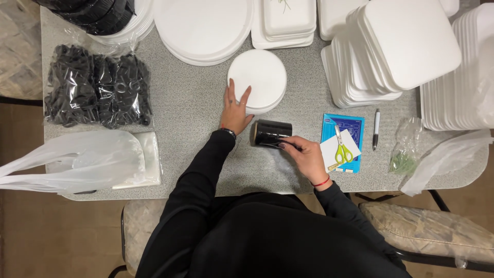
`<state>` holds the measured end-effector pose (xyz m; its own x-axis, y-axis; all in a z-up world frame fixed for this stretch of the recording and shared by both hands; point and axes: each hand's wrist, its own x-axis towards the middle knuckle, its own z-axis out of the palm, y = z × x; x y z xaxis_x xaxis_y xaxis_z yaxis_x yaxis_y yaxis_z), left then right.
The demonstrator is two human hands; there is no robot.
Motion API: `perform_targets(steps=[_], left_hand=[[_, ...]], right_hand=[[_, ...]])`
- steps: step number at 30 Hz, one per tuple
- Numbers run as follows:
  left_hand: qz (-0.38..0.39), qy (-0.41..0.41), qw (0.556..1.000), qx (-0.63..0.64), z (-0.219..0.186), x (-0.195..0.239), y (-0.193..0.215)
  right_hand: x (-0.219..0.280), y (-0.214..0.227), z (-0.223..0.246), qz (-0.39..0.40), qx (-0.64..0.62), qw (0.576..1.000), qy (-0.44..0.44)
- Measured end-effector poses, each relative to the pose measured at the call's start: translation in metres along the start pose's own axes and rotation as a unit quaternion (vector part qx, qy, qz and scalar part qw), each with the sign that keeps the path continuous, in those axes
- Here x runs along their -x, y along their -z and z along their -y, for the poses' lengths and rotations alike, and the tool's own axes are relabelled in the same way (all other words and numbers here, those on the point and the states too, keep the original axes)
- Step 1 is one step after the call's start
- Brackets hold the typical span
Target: Wrapping foam plates and containers with black plastic film and securing them with tape.
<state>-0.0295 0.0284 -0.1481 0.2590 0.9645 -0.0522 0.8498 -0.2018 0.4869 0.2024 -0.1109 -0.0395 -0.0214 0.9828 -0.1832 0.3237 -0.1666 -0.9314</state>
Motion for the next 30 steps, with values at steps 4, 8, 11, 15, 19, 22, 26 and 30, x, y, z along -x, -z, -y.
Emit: perform_targets(steps=[4,8,11,15,19,22,26,30], left_hand=[[-0.04,-0.029,0.998,-0.025,0.009,0.009,-0.005],[-0.025,-0.033,0.997,0.071,0.011,0.052,0.009],[0.068,-0.05,0.982,0.168,-0.016,0.079,0.044],[0.124,-0.167,0.956,0.206,-0.034,0.082,0.054],[0.132,-0.189,0.957,0.179,-0.032,0.07,0.044],[0.153,-0.183,0.957,0.167,-0.027,0.061,0.035],[0.158,-0.17,0.958,0.167,-0.025,0.057,0.024],[0.18,-0.131,0.968,0.119,-0.028,0.065,0.009]], right_hand=[[-0.007,0.002,0.008,0.007,-0.002,1.0,0.006],[-0.018,0.005,0.013,0.017,0.004,1.0,0.024],[-0.028,0.008,0.01,0.03,0.006,0.999,0.036],[-0.034,0.014,0.014,0.045,0.015,0.999,0.022],[-0.03,0.023,0.01,0.054,0.018,0.998,-0.003],[-0.027,0.03,0.005,0.055,-0.012,0.998,-0.013],[-0.024,0.038,0.002,0.055,-0.008,0.998,-0.013],[-0.013,0.051,0.018,0.14,0.014,0.99,0.029]])
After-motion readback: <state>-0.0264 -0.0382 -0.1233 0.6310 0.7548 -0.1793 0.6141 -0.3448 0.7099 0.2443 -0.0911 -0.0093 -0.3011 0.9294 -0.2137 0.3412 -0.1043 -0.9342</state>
